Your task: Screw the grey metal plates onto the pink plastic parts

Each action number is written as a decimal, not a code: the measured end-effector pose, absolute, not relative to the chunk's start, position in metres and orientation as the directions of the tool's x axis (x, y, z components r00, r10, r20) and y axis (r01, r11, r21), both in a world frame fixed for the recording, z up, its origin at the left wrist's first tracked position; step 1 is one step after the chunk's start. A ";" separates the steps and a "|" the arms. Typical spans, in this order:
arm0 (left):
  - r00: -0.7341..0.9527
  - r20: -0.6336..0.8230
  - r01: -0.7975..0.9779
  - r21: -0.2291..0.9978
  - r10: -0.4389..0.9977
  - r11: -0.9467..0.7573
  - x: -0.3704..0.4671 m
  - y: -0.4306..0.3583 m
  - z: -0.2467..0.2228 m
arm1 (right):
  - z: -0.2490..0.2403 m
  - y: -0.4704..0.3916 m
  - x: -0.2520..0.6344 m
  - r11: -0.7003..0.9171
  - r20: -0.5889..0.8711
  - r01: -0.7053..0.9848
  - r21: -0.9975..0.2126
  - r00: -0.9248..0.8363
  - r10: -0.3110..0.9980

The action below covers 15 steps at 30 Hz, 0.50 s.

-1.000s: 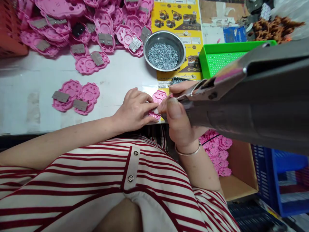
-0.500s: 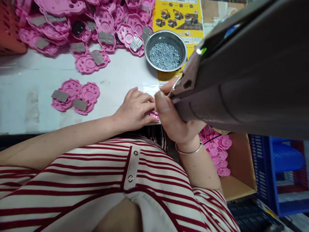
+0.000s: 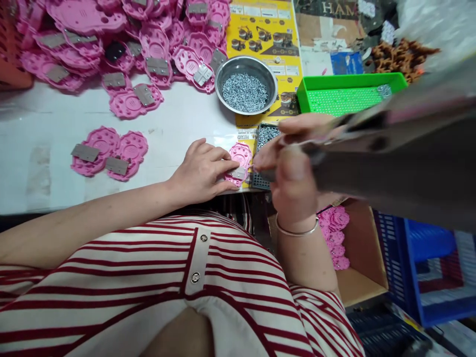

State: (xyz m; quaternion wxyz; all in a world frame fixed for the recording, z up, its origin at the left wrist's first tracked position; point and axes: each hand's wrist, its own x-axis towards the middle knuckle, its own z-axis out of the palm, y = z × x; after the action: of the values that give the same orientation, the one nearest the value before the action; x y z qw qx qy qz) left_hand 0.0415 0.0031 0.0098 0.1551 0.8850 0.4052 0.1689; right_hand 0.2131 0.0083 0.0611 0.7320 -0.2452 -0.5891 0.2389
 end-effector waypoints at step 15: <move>0.617 0.204 0.643 0.427 0.760 -0.636 0.042 0.000 0.007 | 0.041 0.041 0.239 0.700 0.714 0.221 -0.679 0.417 0.562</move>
State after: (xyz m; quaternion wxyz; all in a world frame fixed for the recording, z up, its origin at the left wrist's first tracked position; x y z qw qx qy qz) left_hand 0.0416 -0.0004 0.0069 0.1579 0.8851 0.3963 0.1858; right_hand 0.2394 0.0409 0.0408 0.7557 -0.3707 -0.5280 0.1129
